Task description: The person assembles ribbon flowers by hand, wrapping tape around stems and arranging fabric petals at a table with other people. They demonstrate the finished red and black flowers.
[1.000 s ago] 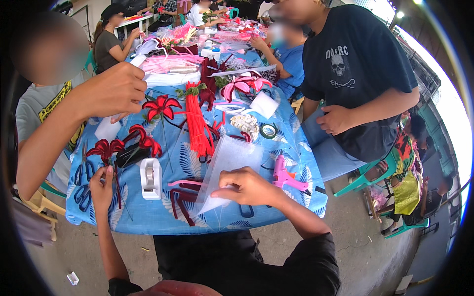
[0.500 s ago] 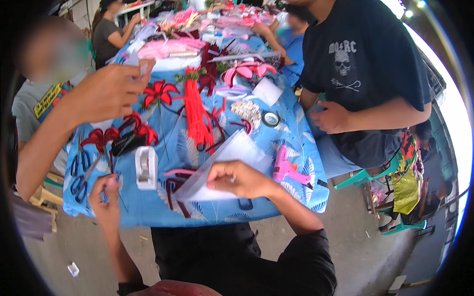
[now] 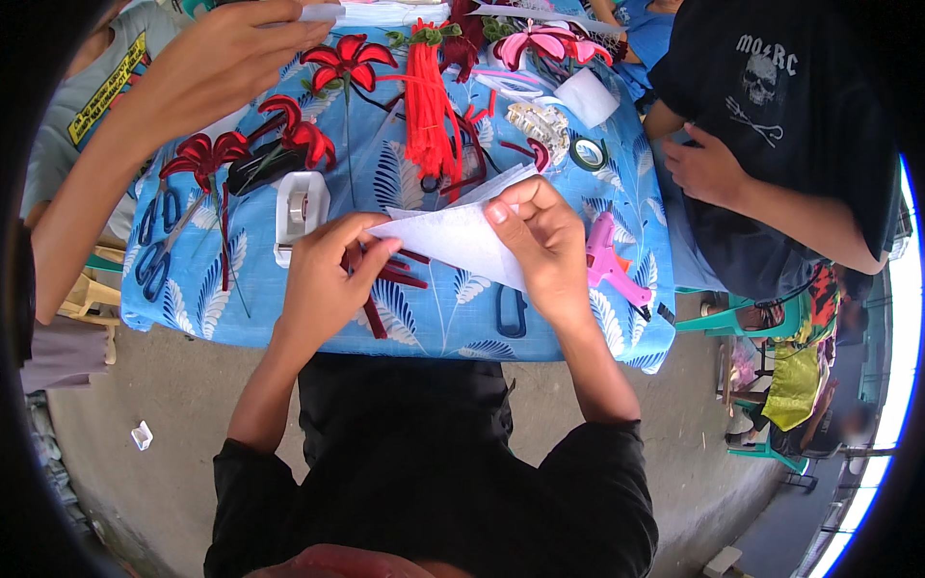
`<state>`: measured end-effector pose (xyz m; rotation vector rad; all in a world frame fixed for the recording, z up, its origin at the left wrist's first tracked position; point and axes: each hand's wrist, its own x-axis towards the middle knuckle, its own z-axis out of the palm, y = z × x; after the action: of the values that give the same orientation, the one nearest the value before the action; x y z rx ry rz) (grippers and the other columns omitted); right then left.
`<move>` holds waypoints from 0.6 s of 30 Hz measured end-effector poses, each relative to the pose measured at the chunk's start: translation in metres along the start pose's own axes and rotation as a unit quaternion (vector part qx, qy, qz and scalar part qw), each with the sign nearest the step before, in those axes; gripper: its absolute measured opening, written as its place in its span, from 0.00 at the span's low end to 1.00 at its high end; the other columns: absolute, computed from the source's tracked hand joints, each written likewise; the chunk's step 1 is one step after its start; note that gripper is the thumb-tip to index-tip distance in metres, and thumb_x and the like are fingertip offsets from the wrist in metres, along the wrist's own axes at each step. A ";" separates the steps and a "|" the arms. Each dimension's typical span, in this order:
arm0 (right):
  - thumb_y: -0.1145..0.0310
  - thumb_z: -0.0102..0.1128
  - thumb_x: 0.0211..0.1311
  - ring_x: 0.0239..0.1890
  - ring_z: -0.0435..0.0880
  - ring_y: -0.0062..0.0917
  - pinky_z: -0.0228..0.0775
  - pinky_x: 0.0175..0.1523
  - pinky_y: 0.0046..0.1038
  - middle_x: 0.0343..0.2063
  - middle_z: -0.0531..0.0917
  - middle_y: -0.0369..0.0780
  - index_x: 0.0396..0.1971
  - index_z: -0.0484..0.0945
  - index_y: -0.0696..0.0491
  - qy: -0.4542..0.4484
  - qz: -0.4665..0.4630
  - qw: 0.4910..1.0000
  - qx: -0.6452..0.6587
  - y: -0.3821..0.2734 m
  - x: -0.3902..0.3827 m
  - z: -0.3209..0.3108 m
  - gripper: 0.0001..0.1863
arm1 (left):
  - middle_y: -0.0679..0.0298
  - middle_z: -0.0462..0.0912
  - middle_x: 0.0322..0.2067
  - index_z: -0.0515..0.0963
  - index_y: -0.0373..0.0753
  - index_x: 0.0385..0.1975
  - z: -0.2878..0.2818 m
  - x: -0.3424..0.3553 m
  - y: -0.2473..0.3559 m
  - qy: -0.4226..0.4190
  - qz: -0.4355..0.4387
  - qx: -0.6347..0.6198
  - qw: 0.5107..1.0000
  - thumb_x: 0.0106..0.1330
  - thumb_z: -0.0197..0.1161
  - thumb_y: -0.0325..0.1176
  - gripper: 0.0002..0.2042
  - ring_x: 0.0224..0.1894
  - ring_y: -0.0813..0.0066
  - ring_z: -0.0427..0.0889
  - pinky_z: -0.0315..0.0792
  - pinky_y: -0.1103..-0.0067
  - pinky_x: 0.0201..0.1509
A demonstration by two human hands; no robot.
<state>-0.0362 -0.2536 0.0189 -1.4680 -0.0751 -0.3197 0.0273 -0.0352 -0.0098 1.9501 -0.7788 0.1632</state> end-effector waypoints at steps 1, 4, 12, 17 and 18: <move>0.74 0.54 0.65 0.28 0.75 0.12 0.64 0.34 0.15 0.27 0.80 0.37 0.32 0.71 0.58 0.014 -0.002 1.000 0.007 -0.001 -0.001 -0.002 0.04 | 0.59 0.79 0.23 0.78 0.33 0.30 0.002 0.005 0.001 0.030 0.018 0.010 0.999 0.56 0.66 0.29 0.07 0.19 0.72 0.75 0.67 0.80 0.24; 0.71 0.52 0.65 0.32 0.76 0.17 0.67 0.41 0.19 0.31 0.80 0.40 0.32 0.70 0.57 0.045 -0.011 0.999 0.020 -0.004 -0.007 -0.017 0.05 | 0.58 0.80 0.23 0.79 0.33 0.30 -0.001 0.014 -0.011 0.058 0.036 0.026 0.997 0.56 0.65 0.28 0.06 0.21 0.70 0.77 0.68 0.79 0.25; 0.73 0.57 0.63 0.21 0.65 0.06 0.50 0.25 0.12 0.24 0.76 0.30 0.33 0.74 0.58 0.286 -0.161 0.945 -0.002 -0.033 0.007 -0.089 0.05 | 0.58 0.82 0.30 0.79 0.36 0.32 -0.033 0.020 -0.018 0.017 0.133 0.053 0.990 0.52 0.61 0.20 0.08 0.32 0.59 0.79 0.72 0.72 0.36; 0.67 0.63 0.59 0.18 0.62 0.05 0.49 0.22 0.14 0.18 0.73 0.28 0.28 0.76 0.58 0.313 -0.087 0.934 -0.152 -0.010 0.026 -0.143 0.09 | 0.59 0.82 0.30 0.80 0.38 0.35 -0.056 0.004 -0.020 -0.026 0.171 0.119 0.978 0.49 0.58 0.16 0.14 0.33 0.61 0.79 0.72 0.70 0.38; 0.67 0.63 0.59 0.18 0.63 0.06 0.49 0.22 0.14 0.17 0.74 0.28 0.28 0.76 0.58 0.313 -0.075 0.924 -0.205 -0.010 0.031 -0.146 0.10 | 0.59 0.82 0.30 0.80 0.38 0.36 -0.064 -0.003 -0.016 -0.024 0.158 0.134 0.978 0.50 0.58 0.17 0.14 0.33 0.61 0.79 0.72 0.70 0.38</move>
<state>-0.0304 -0.4029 0.0203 -1.7086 0.4209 -0.9634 0.0475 0.0248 0.0093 2.0755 -1.1468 0.4330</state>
